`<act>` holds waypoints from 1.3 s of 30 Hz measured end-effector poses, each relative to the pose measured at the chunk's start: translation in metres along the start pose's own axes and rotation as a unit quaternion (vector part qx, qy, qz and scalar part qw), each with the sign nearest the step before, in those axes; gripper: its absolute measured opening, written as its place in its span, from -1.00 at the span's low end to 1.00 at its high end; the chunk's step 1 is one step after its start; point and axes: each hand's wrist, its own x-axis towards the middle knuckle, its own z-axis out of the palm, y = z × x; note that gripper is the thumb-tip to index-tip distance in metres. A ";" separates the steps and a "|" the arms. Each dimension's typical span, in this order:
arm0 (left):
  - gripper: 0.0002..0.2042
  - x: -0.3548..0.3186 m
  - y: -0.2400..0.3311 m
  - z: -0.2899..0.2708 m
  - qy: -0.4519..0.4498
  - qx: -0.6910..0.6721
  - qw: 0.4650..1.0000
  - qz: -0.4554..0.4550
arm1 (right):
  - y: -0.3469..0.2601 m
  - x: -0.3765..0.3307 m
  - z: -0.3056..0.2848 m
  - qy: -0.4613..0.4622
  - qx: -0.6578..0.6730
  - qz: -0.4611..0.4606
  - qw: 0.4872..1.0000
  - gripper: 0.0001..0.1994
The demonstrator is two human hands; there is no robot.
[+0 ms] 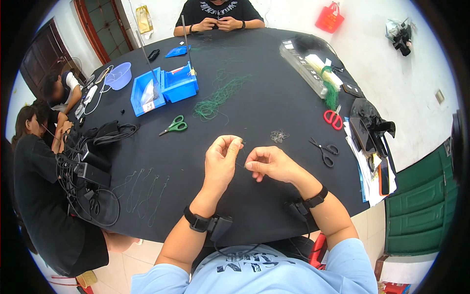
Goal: The person attaches a small hook and a swivel to a fishing line by hand, pulling the line to test the knots.
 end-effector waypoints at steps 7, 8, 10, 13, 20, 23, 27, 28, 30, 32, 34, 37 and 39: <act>-0.83 -0.003 -0.001 0.002 -0.035 -0.076 0.993 -0.085 | 0.003 0.006 0.010 0.205 -0.044 -0.177 0.962 -0.75; -0.82 -0.004 -0.002 0.004 -0.046 -0.067 0.993 -0.083 | 0.002 0.005 0.011 0.204 0.019 -0.150 0.967 -0.75; -0.82 -0.006 -0.004 0.006 -0.047 -0.031 0.996 -0.067 | 0.001 0.004 0.011 0.211 0.042 -0.136 0.967 -0.76; -0.82 -0.007 -0.007 0.009 -0.053 -0.001 0.998 -0.043 | -0.001 0.003 0.010 0.219 0.084 -0.142 0.962 -0.78; -0.83 -0.008 -0.006 0.009 -0.044 0.011 0.998 -0.035 | 0.002 0.003 0.006 0.264 -0.054 -0.165 0.949 -0.81; -0.84 -0.007 -0.004 0.008 -0.038 0.023 0.998 -0.054 | 0.002 0.004 0.004 0.258 -0.102 -0.216 0.936 -0.82; -0.82 -0.007 -0.003 0.007 -0.038 0.009 0.997 -0.066 | 0.002 0.004 0.002 0.244 -0.107 -0.213 0.940 -0.82; -0.82 -0.007 -0.003 0.007 -0.036 0.008 0.997 -0.067 | 0.003 0.004 0.001 0.245 -0.104 -0.202 0.942 -0.81; -0.81 -0.007 -0.002 0.007 -0.051 -0.025 0.993 -0.105 | 0.003 0.004 0.001 0.247 -0.102 -0.190 0.945 -0.80; -0.80 -0.008 -0.001 0.008 -0.053 -0.036 0.992 -0.105 | 0.002 0.004 0.002 0.249 -0.058 -0.154 0.954 -0.78; -0.79 -0.008 -0.001 0.008 -0.054 -0.045 0.991 -0.110 | 0.002 0.003 0.002 0.246 -0.053 -0.141 0.957 -0.78; -0.80 -0.007 -0.001 0.008 -0.055 -0.071 0.988 -0.123 | 0.000 0.002 0.003 0.246 -0.057 -0.112 0.961 -0.77; -0.79 -0.007 -0.002 0.008 -0.057 -0.071 0.989 -0.117 | -0.001 0.002 0.003 0.245 -0.068 -0.106 0.961 -0.76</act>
